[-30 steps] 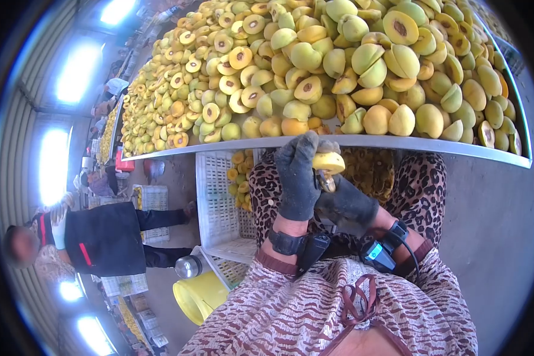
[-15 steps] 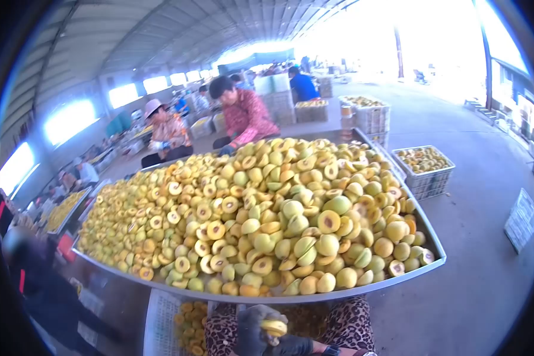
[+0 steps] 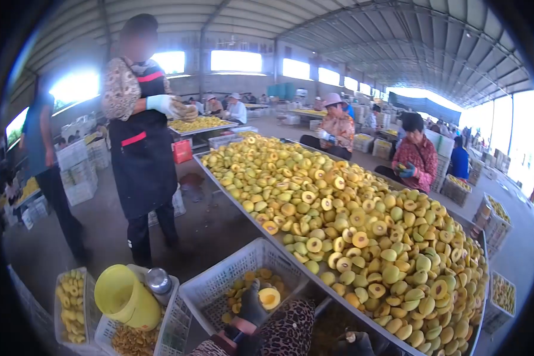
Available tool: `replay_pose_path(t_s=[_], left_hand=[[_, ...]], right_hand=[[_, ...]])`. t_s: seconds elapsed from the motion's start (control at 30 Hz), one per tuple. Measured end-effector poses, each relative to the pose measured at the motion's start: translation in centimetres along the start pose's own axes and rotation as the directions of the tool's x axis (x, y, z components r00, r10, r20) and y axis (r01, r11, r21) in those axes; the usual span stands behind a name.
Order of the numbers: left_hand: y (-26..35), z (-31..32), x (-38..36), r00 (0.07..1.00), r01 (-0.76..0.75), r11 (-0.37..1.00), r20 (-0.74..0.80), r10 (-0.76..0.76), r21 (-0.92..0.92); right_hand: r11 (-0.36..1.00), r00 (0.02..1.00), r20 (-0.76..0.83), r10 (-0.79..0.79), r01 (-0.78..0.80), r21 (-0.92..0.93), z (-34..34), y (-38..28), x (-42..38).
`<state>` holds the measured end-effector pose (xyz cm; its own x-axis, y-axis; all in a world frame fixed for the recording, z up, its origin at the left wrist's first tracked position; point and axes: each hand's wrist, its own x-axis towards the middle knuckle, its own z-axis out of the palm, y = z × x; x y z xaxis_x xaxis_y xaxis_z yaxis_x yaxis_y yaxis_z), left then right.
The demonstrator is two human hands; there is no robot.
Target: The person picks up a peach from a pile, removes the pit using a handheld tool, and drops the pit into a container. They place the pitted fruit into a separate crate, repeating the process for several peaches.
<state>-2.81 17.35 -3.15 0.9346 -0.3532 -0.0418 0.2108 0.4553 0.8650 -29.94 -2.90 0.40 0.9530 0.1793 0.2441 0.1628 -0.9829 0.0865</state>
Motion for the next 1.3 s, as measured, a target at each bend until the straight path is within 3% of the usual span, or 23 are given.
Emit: replay_pose_path(t_s=[0.07, 0.1, 0.17, 0.2, 0.23, 0.27, 0.33, 0.4, 0.57, 0.67, 0.73, 0.77, 0.8, 0.83, 0.9, 0.93, 1.0, 1.03, 1.13, 1.2, 1.23, 1.27, 1.3], left_hand=[[-2.4, -2.6, 0.8, 0.996, -0.067, 0.996, 0.065, 0.064, 0.059], [-3.5, -3.8, 1.3, 0.991, -0.104, 0.991, 0.097, 0.095, 0.085], [-3.3, -4.1, 1.1, 0.997, -0.007, 0.998, 0.074, 0.012, -0.064], [-4.8, -5.3, 2.1, 0.989, -0.138, 0.987, 0.067, 0.132, 0.087], [-4.5, -5.6, 2.2, 0.978, -0.205, 0.965, 0.067, 0.196, 0.162], [-4.2, -5.8, 2.4, 0.963, -0.269, 0.934, 0.068, 0.26, 0.236], [-1.0, -4.6, 0.9, 0.993, 0.062, 0.941, -0.077, -0.093, -0.333], [-1.1, -5.8, 0.7, 0.989, 0.069, 0.934, -0.099, -0.11, -0.351], [-3.2, -9.6, 1.1, 0.998, 0.065, 0.917, 0.007, -0.068, -0.394], [-2.6, -10.3, 0.9, 0.999, -0.04, 0.995, -0.038, 0.037, -0.087], [-1.4, -9.5, -0.3, 0.995, 0.015, 0.975, -0.094, -0.036, -0.22], [-1.7, -9.9, -0.4, 0.996, 0.006, 0.977, -0.081, -0.024, -0.213], [-0.8, -9.7, -0.9, 0.998, -0.003, 0.979, -0.069, -0.012, -0.206], [-0.2, -9.4, -2.1, 0.985, -0.145, 0.989, -0.091, 0.148, 0.038], [1.3, -9.0, -3.4, 0.948, -0.28, 0.92, -0.074, 0.31, 0.275], [1.6, -9.2, -3.6, 0.894, -0.351, 0.73, -0.022, 0.447, 0.587], [2.0, -9.3, -3.7, 0.83, -0.37, 0.44, 0.078, 0.552, 0.818], [2.1, -9.4, -3.7, 0.89, -0.299, 0.558, 0.015, 0.456, 0.774], [1.7, -9.5, -3.4, 0.953, -0.196, 0.779, -0.072, 0.295, 0.596], [0.9, -10.2, -3.1, 0.965, -0.17, 0.873, -0.103, 0.242, 0.458], [0.0, -10.9, -2.7, 0.945, -0.219, 0.74, -0.051, 0.323, 0.636], [-0.8, -11.4, -2.3, 0.921, -0.256, 0.568, 0.019, 0.389, 0.782], [-1.1, -11.6, -2.1, 0.92, -0.258, 0.563, 0.022, 0.391, 0.785]], right_hand=[[0.926, 0.91, -0.212, 0.357, -0.315, 0.208, 1.1, 2.1, 0.5], [0.826, 0.794, -0.268, 0.545, -0.453, 0.337, 1.7, 3.9, -0.1], [0.439, 0.685, -0.204, 0.7, -0.186, 0.879, -0.1, 9.6, 0.6], [0.465, 0.509, -0.313, 0.801, -0.202, 0.862, -6.7, 8.8, 3.2], [0.161, 0.435, -0.116, 0.893, -0.067, 0.985, -11.8, 7.9, 4.4], [0.254, 0.306, -0.271, 0.913, 0.097, 0.962, -12.8, 10.4, 4.2], [0.414, 0.204, -0.446, 0.872, 0.179, 0.892, -17.0, 13.9, 3.1], [0.508, 0.171, -0.557, 0.813, 0.262, 0.821, -19.6, 19.0, 0.0], [0.477, 0.279, -0.568, 0.774, 0.333, 0.814, -25.0, 20.8, -3.5], [0.41, 0.383, -0.528, 0.758, 0.35, 0.842, -26.0, 20.6, -2.7], [0.569, 0.478, -0.581, 0.658, 0.19, 0.8, -25.0, 22.7, -3.6], [0.922, 0.489, -0.782, 0.386, -0.234, 0.309, -24.3, 22.7, -3.1], [0.923, 0.488, -0.784, 0.383, -0.233, 0.306, -24.0, 21.6, -2.3], [0.637, 0.269, -0.68, 0.682, 0.238, 0.733, -23.6, 20.8, -1.7], [0.115, 0.227, -0.374, 0.899, 0.702, 0.703, -22.6, 21.2, -0.9], [0.357, 0.183, -0.518, 0.836, 0.536, 0.765, -21.5, 22.5, -1.2], [0.754, 0.201, -0.757, 0.621, 0.111, 0.648, -18.8, 25.6, -2.4], [0.87, 0.263, -0.83, 0.492, -0.109, 0.481, -17.6, 26.9, -3.1], [0.831, 0.392, -0.745, 0.54, -0.11, 0.545, -15.5, 22.4, -2.9], [0.885, 0.362, -0.884, 0.296, -0.452, 0.111, -13.3, 20.6, -2.0], [0.832, 0.365, -0.908, 0.205, -0.554, -0.035, -12.2, 20.4, -2.3], [0.778, 0.435, -0.716, 0.546, 0.056, 0.626, -10.1, 20.4, -4.1], [0.03, 0.689, -0.419, 0.591, 0.5, 0.865, -8.8, 20.4, -5.0]])
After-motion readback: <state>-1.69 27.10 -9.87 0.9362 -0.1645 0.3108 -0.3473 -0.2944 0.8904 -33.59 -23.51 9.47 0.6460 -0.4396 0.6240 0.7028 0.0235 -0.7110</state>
